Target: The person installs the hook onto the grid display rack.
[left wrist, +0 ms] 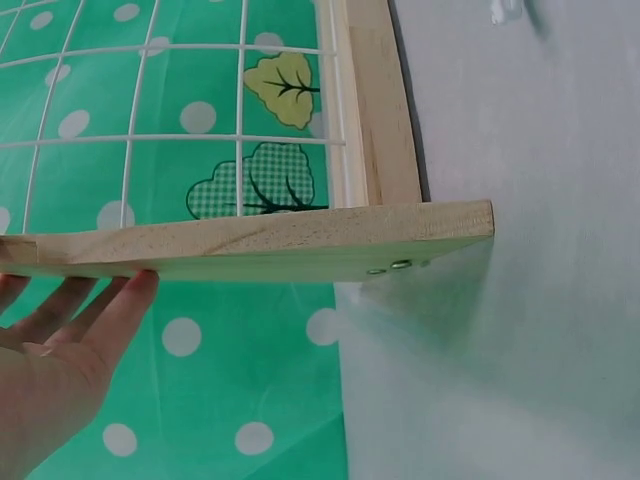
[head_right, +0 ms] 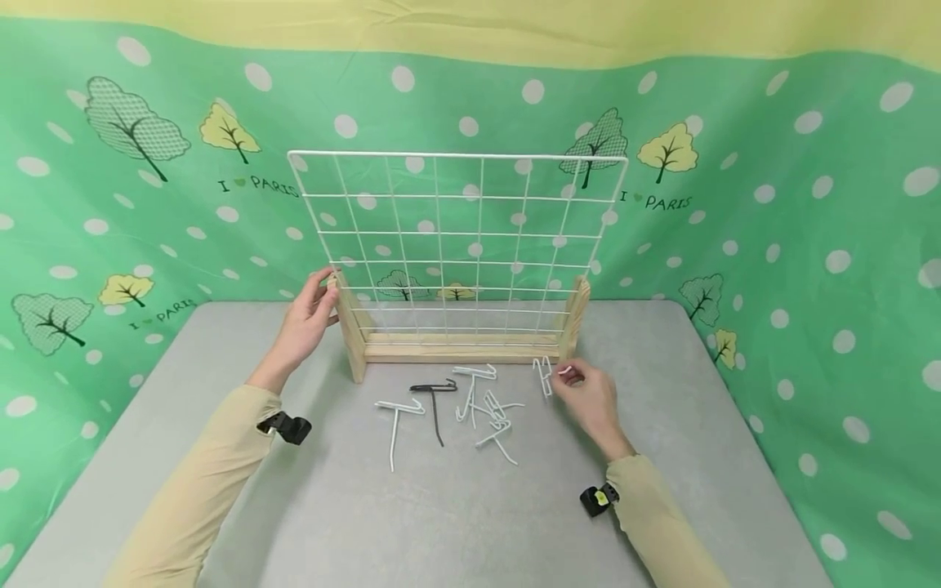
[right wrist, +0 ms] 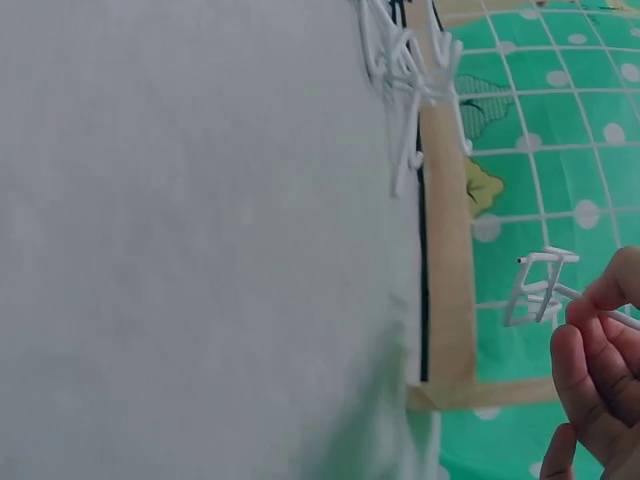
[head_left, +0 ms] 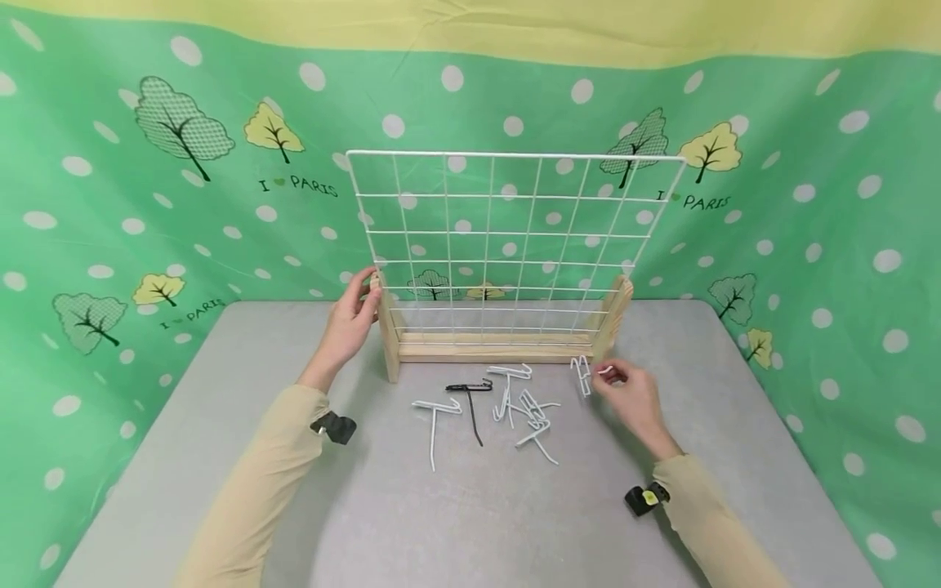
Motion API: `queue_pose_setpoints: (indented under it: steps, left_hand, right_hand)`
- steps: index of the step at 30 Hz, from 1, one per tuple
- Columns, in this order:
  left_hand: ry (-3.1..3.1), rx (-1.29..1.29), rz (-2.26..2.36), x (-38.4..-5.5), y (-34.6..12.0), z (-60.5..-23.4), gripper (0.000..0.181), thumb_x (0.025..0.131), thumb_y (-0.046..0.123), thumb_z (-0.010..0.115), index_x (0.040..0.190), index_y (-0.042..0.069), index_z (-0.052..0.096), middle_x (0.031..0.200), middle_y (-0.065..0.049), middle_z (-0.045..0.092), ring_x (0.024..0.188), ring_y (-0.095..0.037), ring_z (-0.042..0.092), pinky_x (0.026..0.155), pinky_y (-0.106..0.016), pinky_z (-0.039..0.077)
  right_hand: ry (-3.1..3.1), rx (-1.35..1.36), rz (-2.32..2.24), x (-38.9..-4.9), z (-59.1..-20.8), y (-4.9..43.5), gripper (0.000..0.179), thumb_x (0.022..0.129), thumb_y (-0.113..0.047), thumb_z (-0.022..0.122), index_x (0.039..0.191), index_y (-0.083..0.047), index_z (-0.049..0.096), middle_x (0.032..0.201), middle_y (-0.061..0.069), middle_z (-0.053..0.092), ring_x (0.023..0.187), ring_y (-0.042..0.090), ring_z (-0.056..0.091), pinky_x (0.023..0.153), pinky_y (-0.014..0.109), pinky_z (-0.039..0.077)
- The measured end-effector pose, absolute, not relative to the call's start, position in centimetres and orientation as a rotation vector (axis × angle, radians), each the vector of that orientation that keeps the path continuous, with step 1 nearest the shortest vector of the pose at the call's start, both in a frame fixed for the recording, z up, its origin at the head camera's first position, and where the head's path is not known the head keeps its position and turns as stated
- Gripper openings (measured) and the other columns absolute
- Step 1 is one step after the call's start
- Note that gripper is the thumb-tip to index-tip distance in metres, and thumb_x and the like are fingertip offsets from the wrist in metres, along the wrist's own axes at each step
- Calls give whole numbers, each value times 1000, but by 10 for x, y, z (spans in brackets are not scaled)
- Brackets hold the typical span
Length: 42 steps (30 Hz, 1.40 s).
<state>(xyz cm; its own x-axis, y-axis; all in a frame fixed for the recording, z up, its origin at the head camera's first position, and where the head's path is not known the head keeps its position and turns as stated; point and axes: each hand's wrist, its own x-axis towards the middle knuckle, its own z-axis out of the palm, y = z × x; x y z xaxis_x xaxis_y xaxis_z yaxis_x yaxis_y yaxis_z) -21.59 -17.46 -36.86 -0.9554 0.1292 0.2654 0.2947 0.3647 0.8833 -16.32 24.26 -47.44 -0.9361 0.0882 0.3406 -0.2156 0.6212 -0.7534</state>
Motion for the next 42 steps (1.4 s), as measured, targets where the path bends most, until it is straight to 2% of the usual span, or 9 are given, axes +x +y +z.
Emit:
queue_pose_setpoints:
  steps: [6, 11, 15, 30, 34, 37, 42]
  left_hand:
    - [-2451, -386, -1672, -231, -180, -386, 46, 106, 15, 38, 149, 1, 28, 138, -35, 40, 119, -49, 48, 93, -57, 46]
    - [-2447, -376, -1646, -239, -186, -400, 48, 106, 24, 39, 150, 8, 30, 137, -31, 43, 117, -45, 52, 91, -54, 49]
    - [-2458, -374, -1627, -239, -188, -403, 48, 105, 27, 40, 149, 8, 31, 136, -30, 45, 116, -43, 53, 90, -53, 50]
    - [-2477, -377, -1614, -235, -188, -404, 49, 105, 29, 39, 149, 9, 31, 136, -30, 45, 116, -43, 53, 90, -51, 51]
    - [-2474, -388, -1650, -221, -182, -386, 46, 106, 21, 38, 148, 3, 30, 135, -35, 43, 117, -47, 50, 91, -53, 49]
    - [-2480, -385, -1668, -222, -183, -385, 46, 106, 18, 37, 148, 2, 28, 137, -35, 41, 119, -48, 49, 92, -54, 48]
    - [-2481, -387, -1652, -235, -189, -400, 48, 106, 28, 40, 149, 8, 30, 139, -30, 42, 119, -44, 50, 91, -51, 50]
  right_hand:
    - [-2445, 79, 1154, -156, -461, 252, 4, 78, 1, 69, 81, -1, 70, 71, 6, 67, 65, 9, 59, 56, 11, 40]
    - [-2419, 82, 1083, -150, -449, 256, 5, 78, 2, 69, 82, -2, 70, 72, 7, 67, 67, 15, 60, 56, 11, 40]
    - [-2384, 80, 1059, -148, -440, 257, 6, 79, 3, 69, 83, -1, 71, 73, 8, 68, 69, 15, 60, 57, 12, 41]
    - [-2288, 75, 1079, -152, -406, 256, 5, 84, -1, 70, 87, 2, 71, 77, 12, 70, 70, 2, 56, 61, 13, 42]
    - [-2287, 76, 1075, -153, -399, 254, 6, 84, -3, 71, 89, 1, 71, 79, 11, 70, 70, 0, 56, 63, 15, 43]
    - [-2264, 88, 1088, -156, -393, 252, 7, 84, -3, 71, 89, 2, 71, 80, 12, 70, 70, -1, 56, 64, 14, 44]
    - [-2214, 89, 1105, -161, -384, 250, 8, 84, -3, 71, 89, 3, 71, 81, 14, 70, 71, -4, 56, 63, 12, 44]
